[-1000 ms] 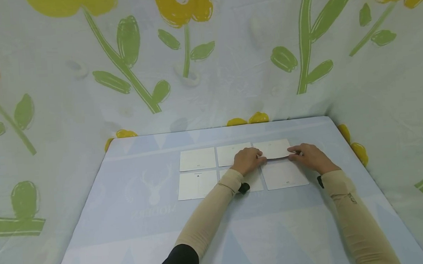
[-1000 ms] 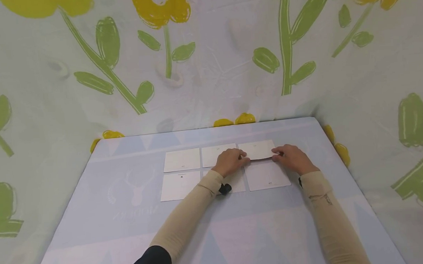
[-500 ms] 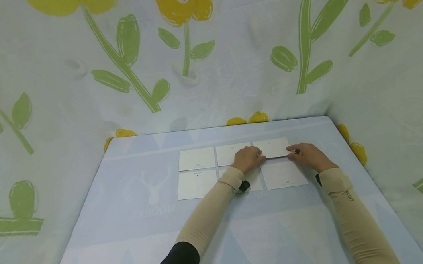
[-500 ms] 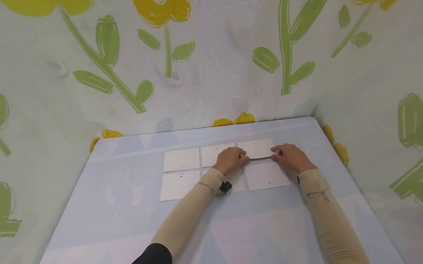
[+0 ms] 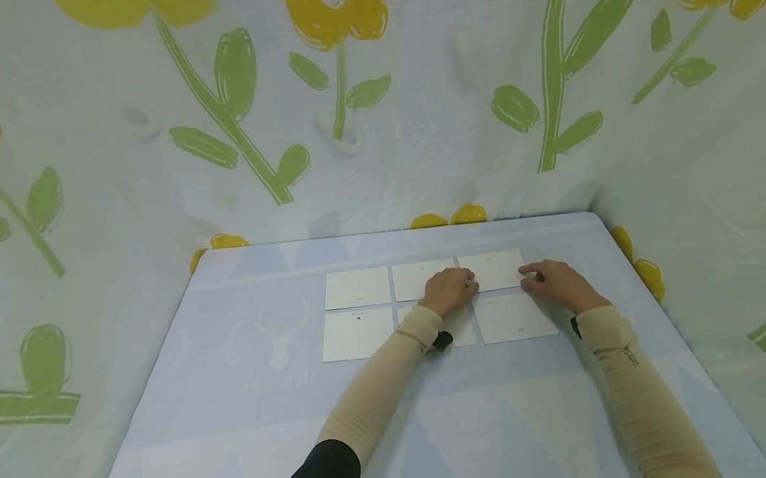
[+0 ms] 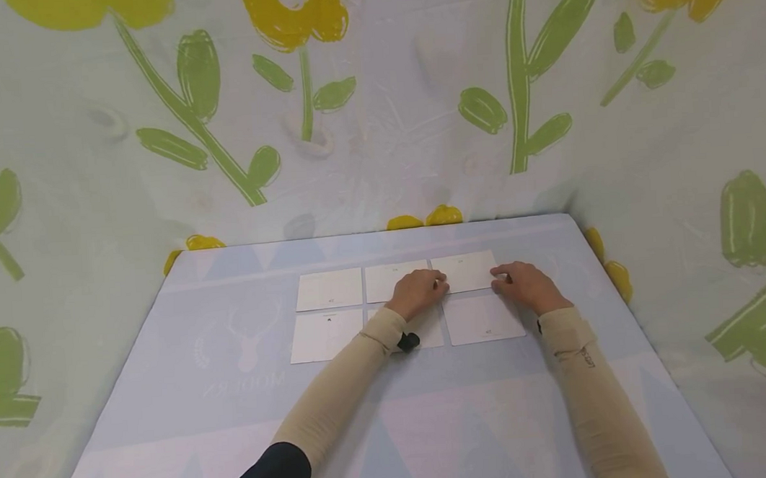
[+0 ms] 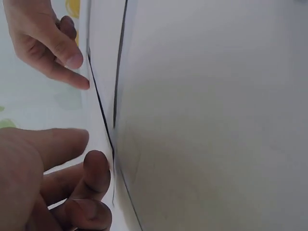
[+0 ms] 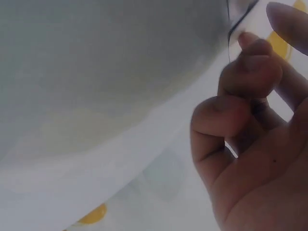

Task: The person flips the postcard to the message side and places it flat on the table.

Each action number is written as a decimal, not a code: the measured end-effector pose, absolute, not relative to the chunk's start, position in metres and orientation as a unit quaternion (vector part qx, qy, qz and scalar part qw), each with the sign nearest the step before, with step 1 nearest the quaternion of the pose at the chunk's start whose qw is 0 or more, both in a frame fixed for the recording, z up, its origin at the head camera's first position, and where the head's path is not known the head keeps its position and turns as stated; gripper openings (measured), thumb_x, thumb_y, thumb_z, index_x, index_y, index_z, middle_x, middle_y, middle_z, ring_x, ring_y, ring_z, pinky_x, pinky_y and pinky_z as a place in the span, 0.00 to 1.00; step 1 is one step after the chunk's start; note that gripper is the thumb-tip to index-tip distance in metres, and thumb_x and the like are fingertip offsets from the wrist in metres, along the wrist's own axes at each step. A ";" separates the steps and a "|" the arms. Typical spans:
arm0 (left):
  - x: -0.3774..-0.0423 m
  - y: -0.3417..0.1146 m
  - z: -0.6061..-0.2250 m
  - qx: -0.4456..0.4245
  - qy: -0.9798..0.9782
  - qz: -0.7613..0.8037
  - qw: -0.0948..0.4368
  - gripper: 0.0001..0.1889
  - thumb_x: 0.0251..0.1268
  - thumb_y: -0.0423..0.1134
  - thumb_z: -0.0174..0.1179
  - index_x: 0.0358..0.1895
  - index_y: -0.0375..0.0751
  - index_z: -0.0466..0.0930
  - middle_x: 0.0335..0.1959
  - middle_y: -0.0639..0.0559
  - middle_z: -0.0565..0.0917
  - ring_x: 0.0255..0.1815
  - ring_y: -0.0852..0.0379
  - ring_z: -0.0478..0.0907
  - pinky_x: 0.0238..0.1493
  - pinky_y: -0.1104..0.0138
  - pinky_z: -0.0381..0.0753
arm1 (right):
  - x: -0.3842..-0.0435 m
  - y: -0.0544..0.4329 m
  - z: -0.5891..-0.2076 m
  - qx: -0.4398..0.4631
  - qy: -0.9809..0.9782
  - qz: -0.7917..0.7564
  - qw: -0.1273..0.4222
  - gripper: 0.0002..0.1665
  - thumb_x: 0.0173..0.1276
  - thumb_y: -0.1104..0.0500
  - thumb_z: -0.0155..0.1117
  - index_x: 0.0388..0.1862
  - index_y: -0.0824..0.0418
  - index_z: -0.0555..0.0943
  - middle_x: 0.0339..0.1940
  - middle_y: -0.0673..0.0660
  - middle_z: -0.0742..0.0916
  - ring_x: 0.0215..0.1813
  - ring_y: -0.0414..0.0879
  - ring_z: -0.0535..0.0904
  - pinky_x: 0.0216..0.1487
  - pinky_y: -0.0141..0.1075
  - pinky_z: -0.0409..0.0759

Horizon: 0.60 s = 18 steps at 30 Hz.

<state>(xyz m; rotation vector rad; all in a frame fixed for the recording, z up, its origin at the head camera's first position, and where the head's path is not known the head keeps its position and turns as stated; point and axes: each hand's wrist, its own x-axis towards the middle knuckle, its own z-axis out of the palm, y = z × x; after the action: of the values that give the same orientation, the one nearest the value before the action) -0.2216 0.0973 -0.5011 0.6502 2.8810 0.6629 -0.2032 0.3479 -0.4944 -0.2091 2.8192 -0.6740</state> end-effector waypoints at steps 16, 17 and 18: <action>-0.207 0.042 -0.470 0.268 0.935 0.154 -0.173 0.19 0.76 0.50 0.56 0.60 0.45 0.83 0.46 0.51 0.86 0.42 0.54 0.82 0.35 0.65 0.81 | -0.163 0.353 -0.482 -0.081 0.947 -0.273 -0.146 0.35 0.82 0.46 0.51 0.74 0.70 0.63 0.74 0.77 0.61 0.69 0.79 0.58 0.62 0.72 0.58; -0.205 0.036 -0.467 0.267 0.932 0.142 -0.198 0.19 0.76 0.51 0.57 0.60 0.45 0.83 0.48 0.50 0.86 0.44 0.52 0.82 0.38 0.62 0.82 | -0.160 0.353 -0.479 -0.079 0.946 -0.274 -0.156 0.36 0.82 0.46 0.50 0.75 0.70 0.62 0.75 0.77 0.59 0.70 0.80 0.56 0.64 0.73 0.55; -0.202 0.030 -0.463 0.265 0.929 0.135 -0.221 0.20 0.76 0.51 0.57 0.60 0.44 0.83 0.51 0.48 0.85 0.47 0.50 0.82 0.41 0.60 0.82 | -0.158 0.353 -0.478 -0.075 0.946 -0.270 -0.162 0.37 0.83 0.45 0.48 0.76 0.70 0.60 0.77 0.77 0.57 0.71 0.80 0.54 0.65 0.74 0.52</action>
<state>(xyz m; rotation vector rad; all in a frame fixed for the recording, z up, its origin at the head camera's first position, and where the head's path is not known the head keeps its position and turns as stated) -0.2024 0.0298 -0.4632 0.9753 3.4159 0.4965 -0.1580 0.3531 -0.4776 -0.2641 3.3241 -0.9494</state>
